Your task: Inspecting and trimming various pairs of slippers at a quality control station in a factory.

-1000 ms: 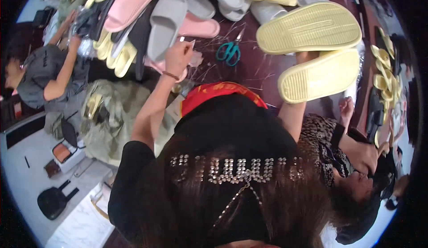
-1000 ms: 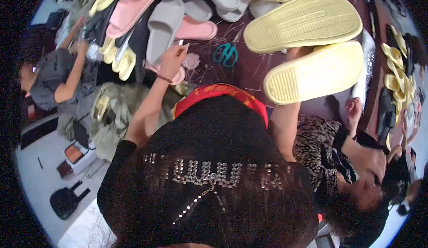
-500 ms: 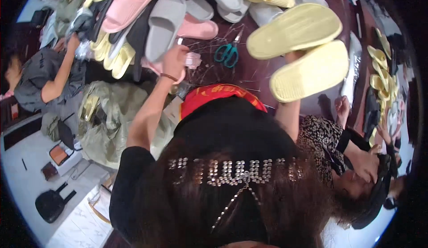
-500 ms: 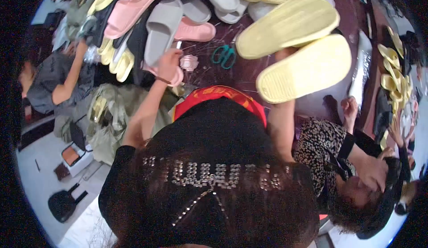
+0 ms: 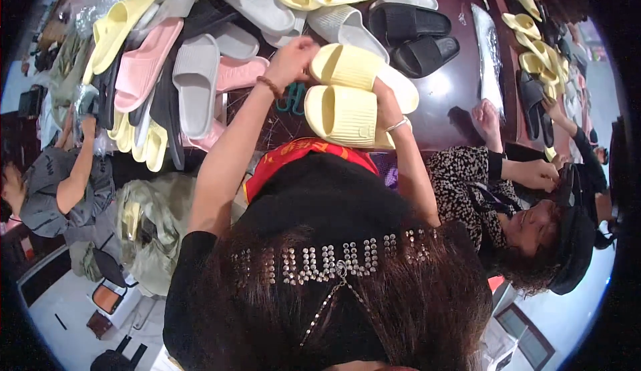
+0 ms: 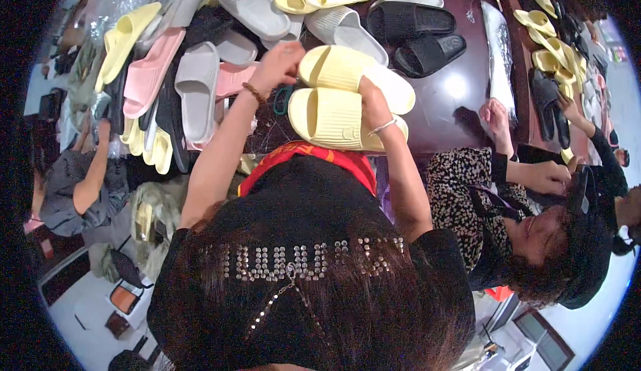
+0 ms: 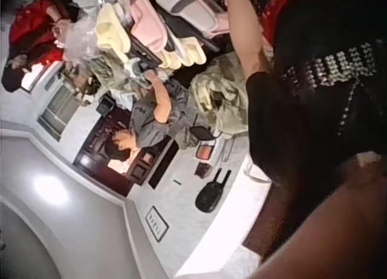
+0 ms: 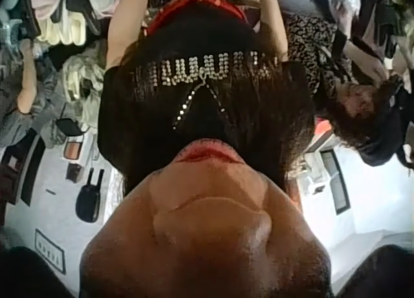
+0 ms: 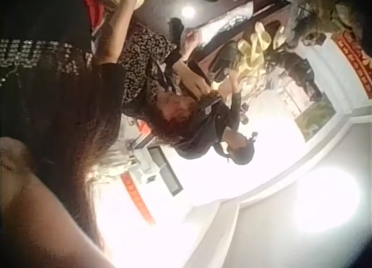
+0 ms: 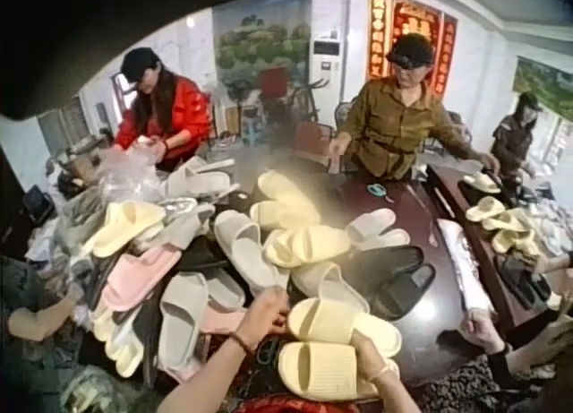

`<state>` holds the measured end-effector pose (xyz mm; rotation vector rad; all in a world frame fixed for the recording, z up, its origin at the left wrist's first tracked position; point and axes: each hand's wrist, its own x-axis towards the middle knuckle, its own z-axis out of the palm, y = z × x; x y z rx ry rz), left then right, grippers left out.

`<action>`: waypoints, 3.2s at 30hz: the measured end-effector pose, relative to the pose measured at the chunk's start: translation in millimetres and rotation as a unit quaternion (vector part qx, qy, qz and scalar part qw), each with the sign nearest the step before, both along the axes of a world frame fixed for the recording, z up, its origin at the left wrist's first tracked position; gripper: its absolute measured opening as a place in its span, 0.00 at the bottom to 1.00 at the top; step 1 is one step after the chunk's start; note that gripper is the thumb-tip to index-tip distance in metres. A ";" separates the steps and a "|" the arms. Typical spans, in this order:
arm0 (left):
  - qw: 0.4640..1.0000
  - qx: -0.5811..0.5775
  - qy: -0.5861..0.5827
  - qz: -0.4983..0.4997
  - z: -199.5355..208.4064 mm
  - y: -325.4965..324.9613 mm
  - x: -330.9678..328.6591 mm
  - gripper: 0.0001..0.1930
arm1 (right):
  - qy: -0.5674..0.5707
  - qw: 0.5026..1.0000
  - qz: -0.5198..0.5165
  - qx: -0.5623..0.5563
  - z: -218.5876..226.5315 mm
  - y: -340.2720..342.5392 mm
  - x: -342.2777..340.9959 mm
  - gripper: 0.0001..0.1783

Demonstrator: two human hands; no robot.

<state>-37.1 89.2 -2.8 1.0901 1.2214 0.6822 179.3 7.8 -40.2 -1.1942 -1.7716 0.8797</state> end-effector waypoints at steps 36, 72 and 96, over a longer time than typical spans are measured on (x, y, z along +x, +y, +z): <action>0.956 0.005 -0.228 0.185 1.9 -71.6 -112.0 0.12 | 0.489 0.798 -0.200 -0.288 -61.2 -5.6 21.5 0.19; 0.953 -0.167 -0.224 0.120 -42.1 -123.7 -65.8 0.14 | 0.488 0.739 -0.421 -0.197 -79.8 61.4 204.9 0.22; 0.941 -0.116 -0.135 0.289 -41.6 -142.8 -86.6 0.08 | 0.203 0.914 -0.143 -0.320 5.8 263.0 -25.0 0.21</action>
